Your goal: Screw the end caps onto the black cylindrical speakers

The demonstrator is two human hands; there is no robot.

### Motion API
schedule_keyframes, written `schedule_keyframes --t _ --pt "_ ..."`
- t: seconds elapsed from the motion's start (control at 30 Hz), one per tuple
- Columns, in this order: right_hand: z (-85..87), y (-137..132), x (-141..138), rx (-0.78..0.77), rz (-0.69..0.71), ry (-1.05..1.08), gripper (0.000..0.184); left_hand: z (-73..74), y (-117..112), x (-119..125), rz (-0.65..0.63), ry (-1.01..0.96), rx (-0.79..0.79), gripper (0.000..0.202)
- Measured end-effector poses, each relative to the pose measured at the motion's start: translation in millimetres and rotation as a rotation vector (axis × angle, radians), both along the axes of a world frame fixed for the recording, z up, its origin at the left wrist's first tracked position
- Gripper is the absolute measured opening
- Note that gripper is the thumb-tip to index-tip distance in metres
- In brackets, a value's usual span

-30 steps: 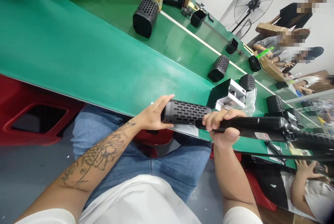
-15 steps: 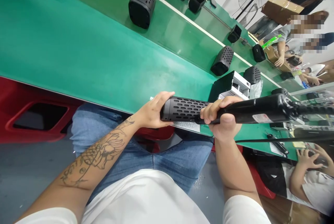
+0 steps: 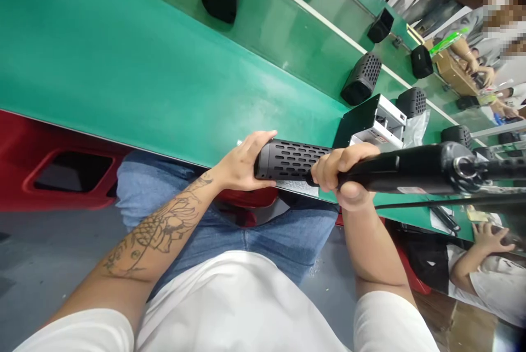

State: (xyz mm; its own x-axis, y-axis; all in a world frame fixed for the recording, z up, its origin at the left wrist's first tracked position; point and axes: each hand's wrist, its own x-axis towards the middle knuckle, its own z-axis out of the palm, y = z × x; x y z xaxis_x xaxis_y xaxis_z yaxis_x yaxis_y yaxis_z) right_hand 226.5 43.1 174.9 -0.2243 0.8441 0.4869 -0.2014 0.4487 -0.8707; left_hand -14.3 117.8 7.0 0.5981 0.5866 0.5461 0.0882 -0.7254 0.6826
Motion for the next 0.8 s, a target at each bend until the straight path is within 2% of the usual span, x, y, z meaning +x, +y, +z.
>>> schedule_keyframes --t 0.27,0.43,0.53,0.6,0.7,0.73,0.8 --pt "-3.7 0 4 -0.027 -0.010 0.006 0.045 -2.5 1 -1 0.006 0.036 0.008 0.138" --pt "-16.6 -11 2 -0.064 -0.130 -0.034 0.052 2.2 3 -6 -0.003 0.074 0.008 0.139" --pt "-12.3 -13 9 -0.082 -0.216 -0.057 0.057 8.0 7 -9 -0.015 0.112 0.012 0.129" --pt "-1.6 -9 30 -0.045 -0.395 -0.002 0.053 10.4 10 -10 -0.022 0.122 -0.007 0.122" --pt "12.2 8 86 0.133 -0.865 0.075 0.032 9.7 14 -8 -0.022 0.078 -0.022 0.119" --pt "12.8 15 107 0.192 -1.024 0.066 0.028 8.7 14 -7 -0.020 0.061 -0.022 0.118" --pt "6.8 27 143 0.215 -1.166 0.008 0.026 6.5 14 -5 -0.015 0.046 -0.021 0.118"
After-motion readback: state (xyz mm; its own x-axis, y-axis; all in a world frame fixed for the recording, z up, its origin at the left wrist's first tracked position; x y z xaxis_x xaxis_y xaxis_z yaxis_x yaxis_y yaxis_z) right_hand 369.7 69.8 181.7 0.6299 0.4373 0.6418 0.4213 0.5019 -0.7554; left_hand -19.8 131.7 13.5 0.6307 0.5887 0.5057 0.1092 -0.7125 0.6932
